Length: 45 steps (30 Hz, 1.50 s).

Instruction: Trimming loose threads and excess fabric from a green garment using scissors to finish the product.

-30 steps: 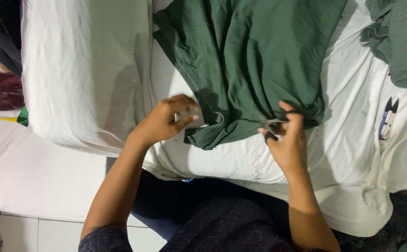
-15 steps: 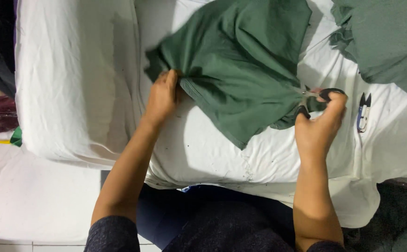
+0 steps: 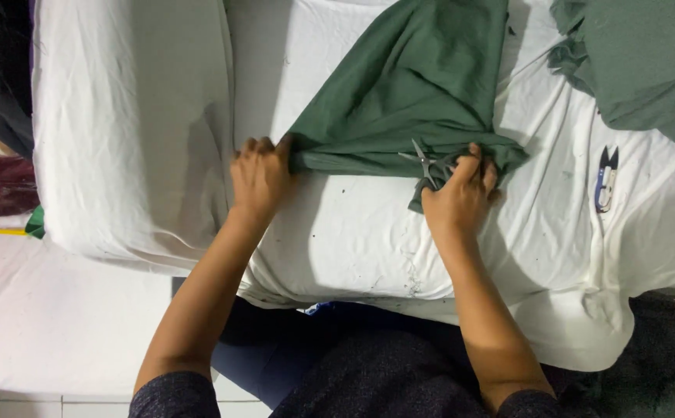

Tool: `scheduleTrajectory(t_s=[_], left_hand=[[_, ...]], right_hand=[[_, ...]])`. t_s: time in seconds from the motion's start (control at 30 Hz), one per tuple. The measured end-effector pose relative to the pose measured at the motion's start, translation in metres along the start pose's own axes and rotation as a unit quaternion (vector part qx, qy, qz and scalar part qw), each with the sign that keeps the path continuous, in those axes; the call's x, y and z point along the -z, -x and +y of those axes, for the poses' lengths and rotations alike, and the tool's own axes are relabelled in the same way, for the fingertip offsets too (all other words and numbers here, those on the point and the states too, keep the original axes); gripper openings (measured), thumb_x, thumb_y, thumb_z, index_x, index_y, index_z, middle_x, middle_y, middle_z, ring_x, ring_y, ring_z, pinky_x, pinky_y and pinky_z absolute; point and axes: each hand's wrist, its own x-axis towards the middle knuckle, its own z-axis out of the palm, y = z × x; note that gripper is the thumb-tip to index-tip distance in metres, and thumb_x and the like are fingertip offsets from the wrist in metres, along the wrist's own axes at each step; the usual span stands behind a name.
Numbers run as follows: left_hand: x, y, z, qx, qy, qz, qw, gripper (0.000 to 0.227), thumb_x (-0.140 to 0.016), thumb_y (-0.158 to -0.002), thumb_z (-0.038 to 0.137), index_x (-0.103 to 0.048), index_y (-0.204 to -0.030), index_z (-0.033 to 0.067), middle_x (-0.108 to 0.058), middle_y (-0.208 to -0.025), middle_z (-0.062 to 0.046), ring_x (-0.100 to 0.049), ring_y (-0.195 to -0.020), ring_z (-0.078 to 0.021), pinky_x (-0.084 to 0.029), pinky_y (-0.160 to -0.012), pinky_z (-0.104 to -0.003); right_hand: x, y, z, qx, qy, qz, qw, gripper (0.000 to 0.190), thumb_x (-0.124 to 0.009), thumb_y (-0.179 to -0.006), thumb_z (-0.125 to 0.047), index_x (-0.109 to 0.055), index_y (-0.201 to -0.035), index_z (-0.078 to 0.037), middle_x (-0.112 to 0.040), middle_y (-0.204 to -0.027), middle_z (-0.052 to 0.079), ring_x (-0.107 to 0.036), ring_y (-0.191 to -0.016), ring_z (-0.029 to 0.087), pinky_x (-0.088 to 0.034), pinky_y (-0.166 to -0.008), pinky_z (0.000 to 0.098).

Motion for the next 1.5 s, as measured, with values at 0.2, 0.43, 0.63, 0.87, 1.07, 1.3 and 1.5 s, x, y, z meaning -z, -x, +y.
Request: scheduleTrajectory(t_s=[0.2, 0.43, 0.63, 0.87, 1.07, 1.3, 1.5], left_hand=[[-0.027, -0.050, -0.018, 0.242, 0.216, -0.031, 0.945, 0.033, -0.066, -0.083, 0.031, -0.078, -0.102, 0.0076, -0.070, -0.082, -0.019, -0.072, -0.080, -0.0449, -0.056, -0.065, -0.057], [0.075, -0.146, -0.057, 0.064, 0.771, 0.233, 0.590, 0.018, -0.073, -0.083, 0.032, -0.062, -0.085, 0.0187, -0.059, -0.082, 0.002, -0.050, -0.082, -0.0142, -0.045, -0.074, -0.036], [0.109, -0.070, -0.065, -0.038, 0.565, 0.255, 0.784, 0.026, -0.080, -0.073, 0.013, -0.070, -0.097, 0.0110, -0.066, -0.088, -0.008, -0.062, -0.087, -0.0291, -0.050, -0.078, -0.041], [0.058, 0.042, 0.027, -0.137, 0.159, 0.118, 0.971, 0.035, -0.075, -0.080, 0.014, -0.076, -0.114, 0.0225, -0.074, -0.084, -0.009, -0.072, -0.070, -0.0308, -0.053, -0.055, -0.042], [0.018, 0.088, 0.113, -0.151, 0.258, 0.037, 0.954, 0.029, -0.069, -0.085, 0.028, -0.076, -0.113, 0.0256, -0.076, -0.097, -0.007, -0.076, -0.077, -0.0262, -0.058, -0.057, -0.038], [0.021, 0.073, 0.074, -0.183, 0.364, 0.030, 0.913, 0.026, -0.068, -0.093, 0.040, -0.077, -0.106, 0.0207, -0.075, -0.086, -0.009, -0.075, -0.079, -0.0287, -0.059, -0.063, -0.039], [-0.014, 0.028, -0.029, 0.125, 0.150, 0.175, 0.965, 0.041, -0.079, -0.093, 0.035, -0.067, -0.115, 0.0030, -0.063, -0.096, -0.017, -0.070, -0.084, -0.0375, -0.058, -0.067, -0.043]], right_hand=[[-0.032, -0.086, 0.012, 0.030, -0.110, 0.120, 0.986, 0.065, -0.090, -0.060, -0.006, -0.053, -0.113, -0.012, -0.070, -0.094, 0.007, -0.066, -0.089, 0.037, -0.052, -0.076, 0.0508], [0.027, -0.144, -0.021, 0.059, -0.273, 0.100, 0.955, 0.046, -0.076, -0.078, -0.006, -0.051, -0.116, -0.016, -0.071, -0.102, 0.008, -0.072, -0.096, 0.034, -0.052, -0.080, 0.0470], [0.039, -0.140, 0.002, 0.038, -0.211, 0.026, 0.976, 0.048, -0.082, -0.081, -0.018, -0.049, -0.116, -0.018, -0.071, -0.106, 0.006, -0.070, -0.099, 0.035, -0.052, -0.081, 0.0495], [0.047, -0.121, 0.018, 0.015, -0.132, -0.057, 0.989, 0.054, -0.088, -0.085, -0.030, -0.047, -0.116, -0.020, -0.070, -0.111, 0.003, -0.068, -0.103, 0.035, -0.052, -0.082, 0.0525], [0.006, -0.008, -0.031, 0.232, -0.287, -0.030, 0.929, 0.066, -0.101, -0.063, -0.036, -0.061, -0.106, -0.005, -0.060, -0.097, 0.011, -0.062, -0.098, 0.038, -0.047, -0.092, 0.0462], [-0.009, 0.008, -0.031, 0.177, -0.211, -0.074, 0.959, 0.063, -0.100, -0.058, -0.026, -0.062, -0.105, -0.005, -0.058, -0.093, 0.010, -0.066, -0.088, 0.034, -0.056, -0.076, 0.0441], [-0.011, 0.023, -0.043, 0.115, -0.232, -0.070, 0.963, 0.075, -0.102, -0.055, -0.024, -0.060, -0.113, -0.005, -0.062, -0.091, 0.013, -0.069, -0.088, 0.038, -0.056, -0.079, 0.0472]])
